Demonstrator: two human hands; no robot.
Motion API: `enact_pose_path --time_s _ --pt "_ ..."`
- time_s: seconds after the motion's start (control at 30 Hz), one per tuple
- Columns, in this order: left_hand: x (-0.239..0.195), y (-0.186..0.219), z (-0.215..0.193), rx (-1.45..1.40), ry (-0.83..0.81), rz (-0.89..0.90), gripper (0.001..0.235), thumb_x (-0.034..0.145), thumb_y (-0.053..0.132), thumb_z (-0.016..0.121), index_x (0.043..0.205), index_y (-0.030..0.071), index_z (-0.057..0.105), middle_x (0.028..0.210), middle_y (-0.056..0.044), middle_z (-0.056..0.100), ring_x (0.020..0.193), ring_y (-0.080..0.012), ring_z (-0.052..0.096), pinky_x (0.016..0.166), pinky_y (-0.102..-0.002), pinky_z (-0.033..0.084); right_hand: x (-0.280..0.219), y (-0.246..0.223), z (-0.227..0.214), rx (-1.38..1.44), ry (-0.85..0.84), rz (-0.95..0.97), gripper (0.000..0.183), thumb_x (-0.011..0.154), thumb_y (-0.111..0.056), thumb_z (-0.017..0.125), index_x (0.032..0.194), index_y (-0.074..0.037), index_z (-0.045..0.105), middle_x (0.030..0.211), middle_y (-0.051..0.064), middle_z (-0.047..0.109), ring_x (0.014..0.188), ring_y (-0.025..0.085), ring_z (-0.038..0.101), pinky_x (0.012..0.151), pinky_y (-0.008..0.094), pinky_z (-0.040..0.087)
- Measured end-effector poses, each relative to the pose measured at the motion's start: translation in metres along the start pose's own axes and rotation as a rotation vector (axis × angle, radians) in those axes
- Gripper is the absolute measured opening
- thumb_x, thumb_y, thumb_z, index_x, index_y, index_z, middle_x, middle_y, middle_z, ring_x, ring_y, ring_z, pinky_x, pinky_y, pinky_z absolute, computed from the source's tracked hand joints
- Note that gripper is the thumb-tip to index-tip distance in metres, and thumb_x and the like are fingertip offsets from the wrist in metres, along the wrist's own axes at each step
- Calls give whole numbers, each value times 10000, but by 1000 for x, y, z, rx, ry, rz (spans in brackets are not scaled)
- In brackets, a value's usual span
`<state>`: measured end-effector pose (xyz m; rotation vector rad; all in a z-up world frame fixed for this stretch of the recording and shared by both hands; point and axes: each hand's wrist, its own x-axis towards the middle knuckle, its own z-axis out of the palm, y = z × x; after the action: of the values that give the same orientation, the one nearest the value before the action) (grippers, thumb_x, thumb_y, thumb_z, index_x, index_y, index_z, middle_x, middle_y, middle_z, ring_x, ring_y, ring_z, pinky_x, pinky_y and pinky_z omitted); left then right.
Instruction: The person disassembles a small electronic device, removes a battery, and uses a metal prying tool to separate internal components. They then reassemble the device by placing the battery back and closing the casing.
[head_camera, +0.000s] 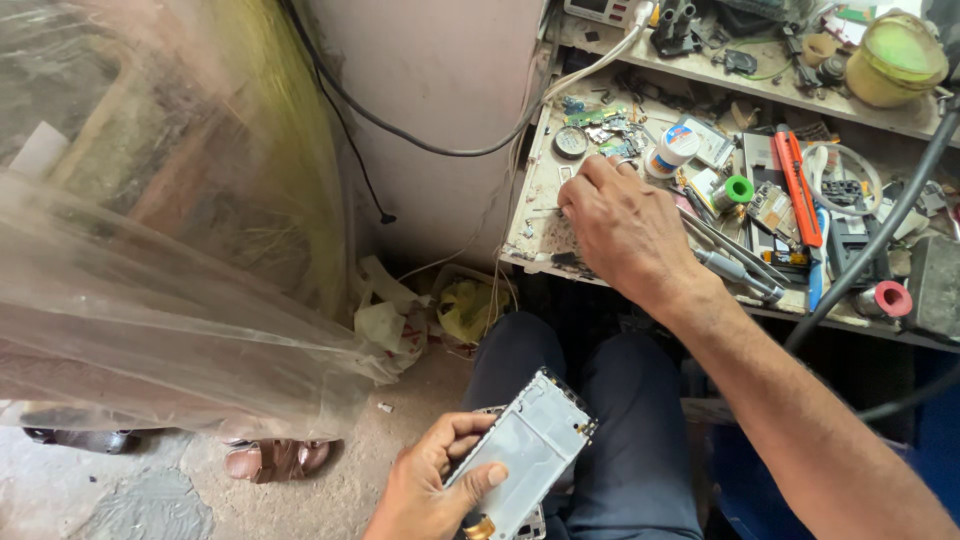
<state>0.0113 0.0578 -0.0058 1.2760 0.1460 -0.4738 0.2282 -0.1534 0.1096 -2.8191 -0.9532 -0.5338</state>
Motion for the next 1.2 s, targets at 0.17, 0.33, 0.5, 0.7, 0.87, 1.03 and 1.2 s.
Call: enact_pose_path --time_s 0.17,0.33,0.5,0.7,0.87,1.03,1.2 --pt "0 8 1 4 135 -44 629 808 142 801 1401 150 591 1045 -81 769 950 -102 703 835 -271 560 -25 -14 -32 70 46 12 73 893 -102 697 908 -75 631 933 101 611 874 314 643 763 443 535" --pt "5 10 13 52 198 60 337 813 147 827 1138 73 773 1022 -48 762 946 -105 692 830 -270 563 -82 -63 -53 264 -153 45 108 780 -113 733 829 -101 637 818 76 603 694 278 648 547 386 530" --pt "10 16 27 131 225 252 292 778 132 856 1055 56 800 1072 -27 740 995 -110 686 861 -254 549 -104 -82 -43 299 -234 -74 167 741 -114 737 848 -87 612 812 65 567 727 245 623 600 352 533" --pt "8 15 36 156 346 315 245 800 126 839 1033 60 800 1013 -43 765 940 -123 709 833 -261 556 -115 -87 -34 267 -323 -89 145 788 -126 727 848 -72 605 819 65 563 757 235 616 618 354 522" --pt "7 12 38 198 387 365 147 815 92 830 952 42 812 984 -54 766 935 -126 721 834 -262 560 -116 -93 -35 354 -247 14 150 772 -103 744 888 -88 652 852 50 614 739 239 649 581 343 536" --pt "8 10 40 153 456 375 141 803 79 832 935 37 811 981 -61 761 909 -127 718 811 -262 561 -114 -99 -35 402 -89 84 188 729 -94 788 873 -96 666 851 33 650 727 237 669 588 336 552" --pt "8 9 42 182 497 363 146 770 99 857 903 49 823 943 -58 778 887 -125 737 800 -260 581 -117 -105 -28 456 32 169 205 699 -57 810 838 -95 664 829 22 665 696 214 687 583 319 550"
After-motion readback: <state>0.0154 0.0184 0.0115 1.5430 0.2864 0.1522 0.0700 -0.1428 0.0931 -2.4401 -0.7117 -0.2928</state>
